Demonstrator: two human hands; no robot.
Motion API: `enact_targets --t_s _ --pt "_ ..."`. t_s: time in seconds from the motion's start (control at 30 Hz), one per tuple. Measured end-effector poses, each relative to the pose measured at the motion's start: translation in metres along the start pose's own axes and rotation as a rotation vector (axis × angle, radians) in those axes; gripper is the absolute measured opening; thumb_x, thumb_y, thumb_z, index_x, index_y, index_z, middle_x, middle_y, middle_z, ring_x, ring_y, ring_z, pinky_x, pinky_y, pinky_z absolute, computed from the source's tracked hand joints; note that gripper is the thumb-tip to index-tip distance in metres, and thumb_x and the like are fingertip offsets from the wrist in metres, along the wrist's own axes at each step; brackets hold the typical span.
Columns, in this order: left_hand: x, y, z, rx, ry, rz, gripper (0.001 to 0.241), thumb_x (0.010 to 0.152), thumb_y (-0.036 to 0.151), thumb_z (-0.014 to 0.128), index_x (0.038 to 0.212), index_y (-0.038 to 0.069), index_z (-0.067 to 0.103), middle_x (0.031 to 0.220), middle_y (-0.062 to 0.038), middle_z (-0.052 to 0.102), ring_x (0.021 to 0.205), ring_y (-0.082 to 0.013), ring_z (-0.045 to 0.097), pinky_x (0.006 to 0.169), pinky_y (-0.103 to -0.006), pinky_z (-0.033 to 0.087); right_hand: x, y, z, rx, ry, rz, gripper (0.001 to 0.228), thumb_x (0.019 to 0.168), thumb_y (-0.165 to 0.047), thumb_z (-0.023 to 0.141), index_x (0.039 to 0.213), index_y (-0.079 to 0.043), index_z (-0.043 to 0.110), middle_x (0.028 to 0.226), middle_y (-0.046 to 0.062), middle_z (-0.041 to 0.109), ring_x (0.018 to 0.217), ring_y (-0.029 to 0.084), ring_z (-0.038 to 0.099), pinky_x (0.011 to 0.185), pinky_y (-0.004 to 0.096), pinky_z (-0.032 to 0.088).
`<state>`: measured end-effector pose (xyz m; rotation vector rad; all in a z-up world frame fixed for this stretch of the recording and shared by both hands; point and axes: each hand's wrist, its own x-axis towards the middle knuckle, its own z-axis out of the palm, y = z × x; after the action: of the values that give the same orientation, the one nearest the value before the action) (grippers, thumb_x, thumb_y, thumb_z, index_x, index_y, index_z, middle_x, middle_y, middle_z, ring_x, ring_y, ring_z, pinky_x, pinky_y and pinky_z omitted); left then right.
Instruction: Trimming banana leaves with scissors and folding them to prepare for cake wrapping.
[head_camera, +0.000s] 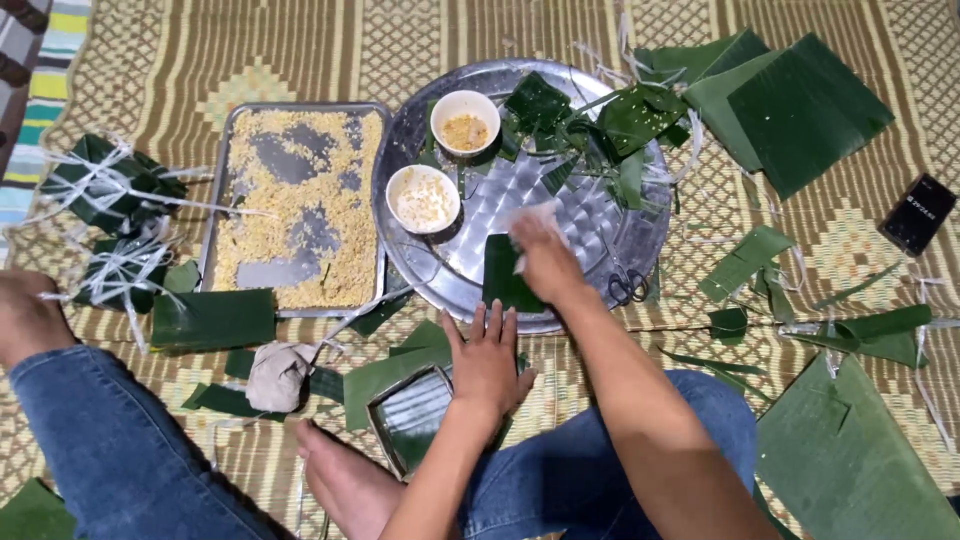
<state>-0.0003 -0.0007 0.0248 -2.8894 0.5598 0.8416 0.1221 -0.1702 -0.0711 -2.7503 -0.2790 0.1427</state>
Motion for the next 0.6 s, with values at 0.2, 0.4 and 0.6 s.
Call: enact_targets --t_s 0.2,0.4,0.6 --pt "0.045 -0.010 0.032 -0.134 0.547 0.047 0.052 0.093 0.041 0.068 0.136 0.012 0.066 0.111 -0.010 0.076 0.107 -0.0306 0.069 0.118 -0.0731 0.019 -0.055 0.030 -0.031 0.708 0.628 0.253 0.051 0.090 0.010 0.054 0.122 -0.018 0.082 0.116 0.011 0.081 0.122 0.030 0.072 0.107 0.039 0.054" --pt "0.083 0.010 -0.014 -0.353 0.309 -0.232 0.111 0.087 0.062 0.077 0.172 0.018 0.022 0.169 -0.032 0.032 0.155 -0.0553 0.028 0.123 -0.0737 0.008 -0.070 0.020 -0.091 1.192 0.824 0.479 0.047 0.091 0.010 0.054 0.128 -0.009 0.078 0.105 0.009 0.077 0.092 0.010 0.070 0.080 0.022 0.060" --pt "0.069 0.027 -0.029 -0.657 0.423 -0.299 0.111 0.085 0.020 0.090 0.173 0.014 0.020 0.150 -0.036 0.046 0.132 -0.0534 0.055 0.114 -0.0644 0.028 -0.033 0.036 -0.072 1.351 0.722 0.468 0.047 0.091 0.010 0.054 0.131 -0.006 0.075 0.110 0.007 0.077 0.098 0.010 0.071 0.085 0.022 0.061"
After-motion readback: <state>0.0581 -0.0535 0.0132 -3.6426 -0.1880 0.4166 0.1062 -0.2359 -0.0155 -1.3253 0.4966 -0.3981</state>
